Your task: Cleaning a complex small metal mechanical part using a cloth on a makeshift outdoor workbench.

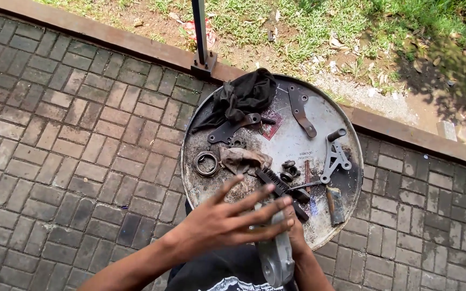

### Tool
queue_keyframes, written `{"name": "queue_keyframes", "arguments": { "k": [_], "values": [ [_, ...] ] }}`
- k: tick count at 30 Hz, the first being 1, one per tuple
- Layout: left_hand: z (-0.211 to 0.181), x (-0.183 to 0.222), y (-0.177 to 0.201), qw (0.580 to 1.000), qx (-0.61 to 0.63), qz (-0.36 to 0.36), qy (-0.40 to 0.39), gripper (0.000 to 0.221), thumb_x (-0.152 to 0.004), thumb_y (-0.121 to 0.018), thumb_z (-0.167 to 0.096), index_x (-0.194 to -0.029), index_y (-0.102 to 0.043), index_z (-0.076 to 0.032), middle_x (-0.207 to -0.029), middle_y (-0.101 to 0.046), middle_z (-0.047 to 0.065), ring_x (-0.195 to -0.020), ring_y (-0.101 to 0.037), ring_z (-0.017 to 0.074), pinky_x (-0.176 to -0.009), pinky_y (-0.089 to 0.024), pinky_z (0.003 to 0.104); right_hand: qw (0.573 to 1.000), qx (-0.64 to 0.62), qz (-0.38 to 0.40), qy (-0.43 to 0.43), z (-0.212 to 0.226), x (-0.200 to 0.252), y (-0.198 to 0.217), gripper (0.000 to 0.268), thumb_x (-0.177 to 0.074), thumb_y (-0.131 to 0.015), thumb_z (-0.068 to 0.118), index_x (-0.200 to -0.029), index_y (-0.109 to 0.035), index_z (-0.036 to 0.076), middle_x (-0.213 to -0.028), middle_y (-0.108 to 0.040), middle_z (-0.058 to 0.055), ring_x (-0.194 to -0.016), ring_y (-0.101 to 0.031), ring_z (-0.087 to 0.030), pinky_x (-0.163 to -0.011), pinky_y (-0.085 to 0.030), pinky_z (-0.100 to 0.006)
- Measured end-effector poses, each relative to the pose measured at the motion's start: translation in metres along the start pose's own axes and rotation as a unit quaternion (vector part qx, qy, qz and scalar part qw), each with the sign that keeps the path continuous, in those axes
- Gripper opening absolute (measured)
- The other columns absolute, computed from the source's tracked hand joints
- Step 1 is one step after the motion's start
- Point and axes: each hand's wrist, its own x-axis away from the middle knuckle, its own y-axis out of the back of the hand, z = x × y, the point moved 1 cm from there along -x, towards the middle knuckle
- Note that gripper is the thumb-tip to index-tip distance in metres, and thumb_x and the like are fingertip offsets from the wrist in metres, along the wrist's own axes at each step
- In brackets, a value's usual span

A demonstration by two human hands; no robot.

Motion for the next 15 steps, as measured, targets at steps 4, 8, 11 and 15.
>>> {"name": "queue_keyframes", "arguments": {
  "k": [4, 8, 11, 15],
  "values": [
    [0.001, 0.015, -0.022, 0.963, 0.131, -0.126, 0.201, 0.069, -0.105, -0.073, -0.026, -0.158, -0.03, -0.019, -0.166, -0.033, 0.014, -0.155, -0.033, 0.027, -0.129, -0.022, 0.05, 0.997, -0.022, -0.019, 0.077, 0.019, -0.003, -0.003, 0.039, -0.103, -0.059, 0.027, -0.072, -0.071, 0.007, -0.063, -0.069, -0.006, -0.046, -0.056, -0.012, -0.04, -0.041, -0.028],
    [-0.006, 0.019, -0.011, 0.703, 0.506, 0.072, 0.495, 0.057, -0.083, -0.039, -0.065, -0.107, -0.042, -0.014, -0.096, -0.055, 0.007, -0.079, -0.057, 0.0169, -0.067, -0.049, 0.035, 0.978, -0.059, -0.049, 0.193, 0.037, -0.006, -0.009, 0.037, -0.104, -0.059, 0.022, -0.072, -0.07, 0.008, -0.066, -0.073, -0.007, -0.045, -0.06, -0.014, -0.037, -0.045, -0.027],
    [-0.03, 0.037, -0.03, 0.486, 0.721, 0.258, 0.422, 0.082, -0.086, -0.006, -0.076, -0.086, -0.055, -0.009, -0.078, -0.061, 0.006, -0.059, -0.054, 0.0142, -0.056, -0.04, 0.029, 0.973, -0.042, -0.051, 0.221, 0.041, 0.0, -0.023, 0.041, -0.102, -0.059, 0.026, -0.067, -0.069, 0.007, -0.055, -0.062, -0.005, -0.039, -0.053, -0.014, -0.033, -0.037, -0.027],
    [-0.043, 0.05, -0.083, 0.209, 0.885, 0.081, 0.408, 0.103, -0.084, -0.019, -0.079, -0.138, -0.057, 0.0, -0.107, -0.067, 0.02, -0.091, -0.068, 0.0326, -0.066, -0.056, 0.038, 0.976, 0.075, 0.04, 0.2, 0.054, 0.006, -0.048, 0.047, -0.104, -0.055, 0.031, -0.068, -0.072, 0.004, -0.048, -0.06, -0.004, -0.035, -0.05, -0.014, -0.032, -0.033, -0.026]
  ]
}}
